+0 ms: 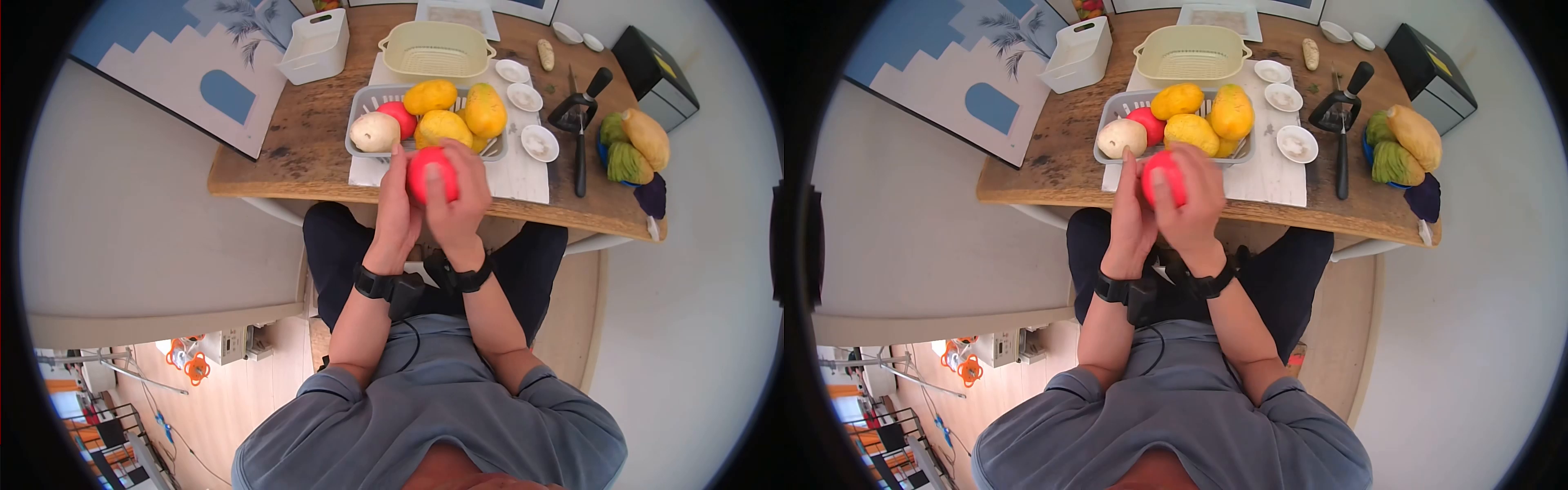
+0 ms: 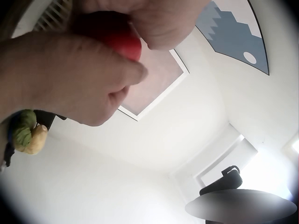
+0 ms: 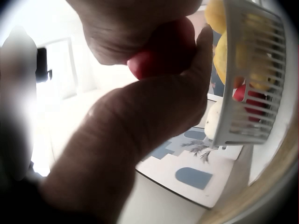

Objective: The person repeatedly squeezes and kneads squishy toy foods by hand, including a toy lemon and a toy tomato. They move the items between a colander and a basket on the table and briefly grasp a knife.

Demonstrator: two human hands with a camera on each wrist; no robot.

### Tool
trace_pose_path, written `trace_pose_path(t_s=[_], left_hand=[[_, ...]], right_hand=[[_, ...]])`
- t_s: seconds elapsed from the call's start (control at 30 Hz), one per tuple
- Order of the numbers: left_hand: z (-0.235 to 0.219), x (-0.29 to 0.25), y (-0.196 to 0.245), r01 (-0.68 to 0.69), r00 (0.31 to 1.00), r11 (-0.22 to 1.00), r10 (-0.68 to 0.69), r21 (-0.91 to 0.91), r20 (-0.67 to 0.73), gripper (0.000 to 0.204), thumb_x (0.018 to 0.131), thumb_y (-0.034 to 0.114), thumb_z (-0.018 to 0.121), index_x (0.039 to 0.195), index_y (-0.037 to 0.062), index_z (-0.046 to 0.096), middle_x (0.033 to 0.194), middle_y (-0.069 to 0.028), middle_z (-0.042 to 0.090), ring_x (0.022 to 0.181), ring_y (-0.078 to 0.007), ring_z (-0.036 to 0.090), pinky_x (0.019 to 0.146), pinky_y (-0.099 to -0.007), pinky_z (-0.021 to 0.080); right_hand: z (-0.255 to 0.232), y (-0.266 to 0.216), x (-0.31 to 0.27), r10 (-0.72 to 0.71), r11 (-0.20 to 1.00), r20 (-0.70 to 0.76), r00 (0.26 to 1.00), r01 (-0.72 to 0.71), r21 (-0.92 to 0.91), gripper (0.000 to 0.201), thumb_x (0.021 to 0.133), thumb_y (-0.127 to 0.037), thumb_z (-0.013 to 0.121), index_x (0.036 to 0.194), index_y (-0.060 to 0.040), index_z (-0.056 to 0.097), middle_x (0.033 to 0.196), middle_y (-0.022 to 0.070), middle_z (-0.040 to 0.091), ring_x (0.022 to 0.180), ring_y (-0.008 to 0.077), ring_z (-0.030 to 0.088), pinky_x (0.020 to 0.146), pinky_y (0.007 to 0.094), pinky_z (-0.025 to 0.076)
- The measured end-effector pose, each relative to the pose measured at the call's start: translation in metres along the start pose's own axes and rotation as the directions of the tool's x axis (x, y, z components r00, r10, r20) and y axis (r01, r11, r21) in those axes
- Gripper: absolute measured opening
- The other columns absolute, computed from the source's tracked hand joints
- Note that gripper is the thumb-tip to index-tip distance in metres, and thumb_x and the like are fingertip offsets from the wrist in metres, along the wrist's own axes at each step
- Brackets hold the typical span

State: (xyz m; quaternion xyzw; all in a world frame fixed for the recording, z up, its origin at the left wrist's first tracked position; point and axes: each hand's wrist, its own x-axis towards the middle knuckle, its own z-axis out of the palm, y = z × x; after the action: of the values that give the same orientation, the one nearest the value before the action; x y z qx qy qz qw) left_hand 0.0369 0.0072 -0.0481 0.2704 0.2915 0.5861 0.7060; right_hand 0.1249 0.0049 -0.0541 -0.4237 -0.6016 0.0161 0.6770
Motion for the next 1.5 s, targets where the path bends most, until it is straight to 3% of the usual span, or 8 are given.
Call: trace_pose_path(t_s=[0.17,0.5,0.67,0.73,0.87,1.13,1.33,1.5], left_hand=[[0.016,-0.003,-0.007,-0.103,0.990,0.992,0.096,0.068,0.101,0.042,0.101,0.038,0.039,0.118,0.0032,0.054,0.114,-0.0084,0.059,0.103,-0.0166,0.058,0.091,-0.0321,0.047],[0.005,-0.003,-0.002,0.062,0.998,0.979,-0.066,-0.193,-0.018,0.038,0.101,0.035,0.042,0.120,0.0036,0.053,0.114,-0.0091,0.058,0.105,-0.0167,0.056,0.095,-0.0316,0.045],[0.004,-0.002,0.000,0.061,0.997,0.990,-0.053,-0.128,0.062,0.035,0.101,0.035,0.043,0.120,0.0066,0.052,0.113,-0.0055,0.058,0.105,-0.0130,0.055,0.094,-0.0317,0.045],[0.012,-0.004,0.000,0.026,0.997,0.996,-0.020,-0.082,0.077,0.034,0.101,0.034,0.044,0.119,0.0067,0.052,0.113,-0.0051,0.058,0.105,-0.0126,0.055,0.094,-0.0316,0.044],[0.013,-0.003,-0.005,-0.014,0.994,0.998,0.021,-0.066,0.111,0.034,0.100,0.033,0.046,0.120,0.0060,0.052,0.113,-0.0051,0.059,0.104,-0.0127,0.056,0.095,-0.0312,0.043],[0.006,-0.002,0.001,-0.080,0.996,0.996,0.079,0.027,0.032,0.040,0.100,0.034,0.044,0.123,0.0022,0.051,0.116,-0.0079,0.059,0.106,-0.0145,0.056,0.096,-0.0312,0.043],[0.005,-0.004,0.004,-0.043,0.991,0.998,0.048,-0.041,0.128,0.045,0.102,0.038,0.037,0.125,0.0008,0.051,0.122,-0.0099,0.056,0.112,-0.0186,0.054,0.099,-0.0347,0.042],[0.017,-0.004,-0.010,-0.061,0.987,0.998,0.061,0.000,0.152,0.044,0.102,0.033,0.040,0.128,-0.0016,0.049,0.123,-0.0116,0.055,0.113,-0.0180,0.053,0.098,-0.0330,0.043]], right_hand=[[-0.012,0.006,0.002,0.749,0.319,0.209,0.629,-0.619,0.718,0.029,0.098,-0.020,0.046,0.106,0.0042,0.061,0.107,0.0098,0.064,0.098,0.0184,0.060,0.087,0.0300,0.047],[-0.004,-0.012,0.000,-0.168,0.980,0.120,0.978,0.179,-0.090,0.029,0.084,-0.017,0.062,0.104,0.0037,0.061,0.112,0.0194,0.061,0.103,0.0347,0.057,0.092,0.0397,0.044],[-0.003,0.002,0.001,-0.020,1.000,0.023,1.000,0.020,-0.022,0.030,0.086,-0.020,0.063,0.103,0.0048,0.061,0.105,0.0167,0.065,0.095,0.0310,0.061,0.087,0.0367,0.047],[-0.009,0.000,0.004,0.664,0.534,0.144,0.734,-0.599,0.596,0.027,0.093,-0.020,0.055,0.102,0.0047,0.063,0.101,0.0124,0.067,0.091,0.0217,0.063,0.084,0.0320,0.049],[-0.012,0.002,0.004,0.674,0.295,0.283,0.682,-0.600,0.744,0.029,0.098,-0.020,0.048,0.100,0.0043,0.064,0.101,0.0089,0.067,0.090,0.0137,0.062,0.082,0.0273,0.049],[-0.009,-0.009,0.006,-0.178,0.975,0.081,0.981,0.187,-0.122,0.024,0.088,-0.015,0.060,0.102,0.0051,0.063,0.103,0.0182,0.065,0.097,0.0339,0.061,0.089,0.0390,0.046],[-0.005,0.005,0.000,0.198,0.976,-0.044,0.979,-0.192,0.104,0.024,0.089,-0.015,0.059,0.104,0.0030,0.062,0.107,0.0146,0.064,0.099,0.0275,0.060,0.088,0.0367,0.046],[-0.016,0.010,0.002,0.743,0.218,0.246,0.622,-0.573,0.790,0.030,0.098,-0.020,0.046,0.106,0.0055,0.061,0.109,0.0131,0.064,0.101,0.0158,0.058,0.090,0.0299,0.046]])
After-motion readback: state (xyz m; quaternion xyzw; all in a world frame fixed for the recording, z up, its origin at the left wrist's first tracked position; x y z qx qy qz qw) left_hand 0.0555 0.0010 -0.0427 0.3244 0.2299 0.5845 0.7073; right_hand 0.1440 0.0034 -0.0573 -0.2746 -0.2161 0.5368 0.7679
